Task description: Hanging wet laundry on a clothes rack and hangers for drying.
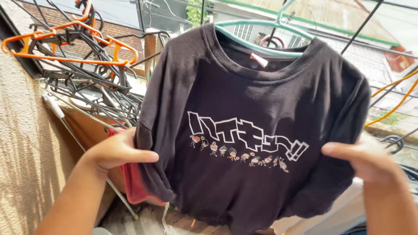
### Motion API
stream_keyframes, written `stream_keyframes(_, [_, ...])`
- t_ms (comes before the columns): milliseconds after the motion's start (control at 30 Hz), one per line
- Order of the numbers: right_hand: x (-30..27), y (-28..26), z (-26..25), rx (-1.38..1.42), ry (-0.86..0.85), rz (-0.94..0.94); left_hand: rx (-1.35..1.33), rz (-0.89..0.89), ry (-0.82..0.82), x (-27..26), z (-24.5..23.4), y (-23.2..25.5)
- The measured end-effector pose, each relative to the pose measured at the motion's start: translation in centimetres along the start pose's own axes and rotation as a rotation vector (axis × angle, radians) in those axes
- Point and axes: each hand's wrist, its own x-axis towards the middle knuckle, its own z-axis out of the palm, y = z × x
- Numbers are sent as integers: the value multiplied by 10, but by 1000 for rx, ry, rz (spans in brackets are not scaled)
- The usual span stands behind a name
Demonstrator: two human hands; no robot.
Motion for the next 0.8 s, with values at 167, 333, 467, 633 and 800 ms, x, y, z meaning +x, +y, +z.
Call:
stream_keyframes(167, [-28, 62, -39, 227, 105, 28, -325, 226, -160, -2, -33, -26])
stream_keyframes(333, [-53, 76, -82, 288, 240, -82, -675, 358, -228, -9, -55, -6])
stream_keyframes(467, [-50, 106, -102, -132, 303, 178, -132, 161, 95, 11, -55, -7])
stream_keyframes(633, [-80, 121, -125, -33, 256, 205, -68, 220, 57, 4, -62, 3])
stream_keyframes(800, [-63, 192, -171, -516, 620, 39, 326, 418, 339, 16, -63, -26])
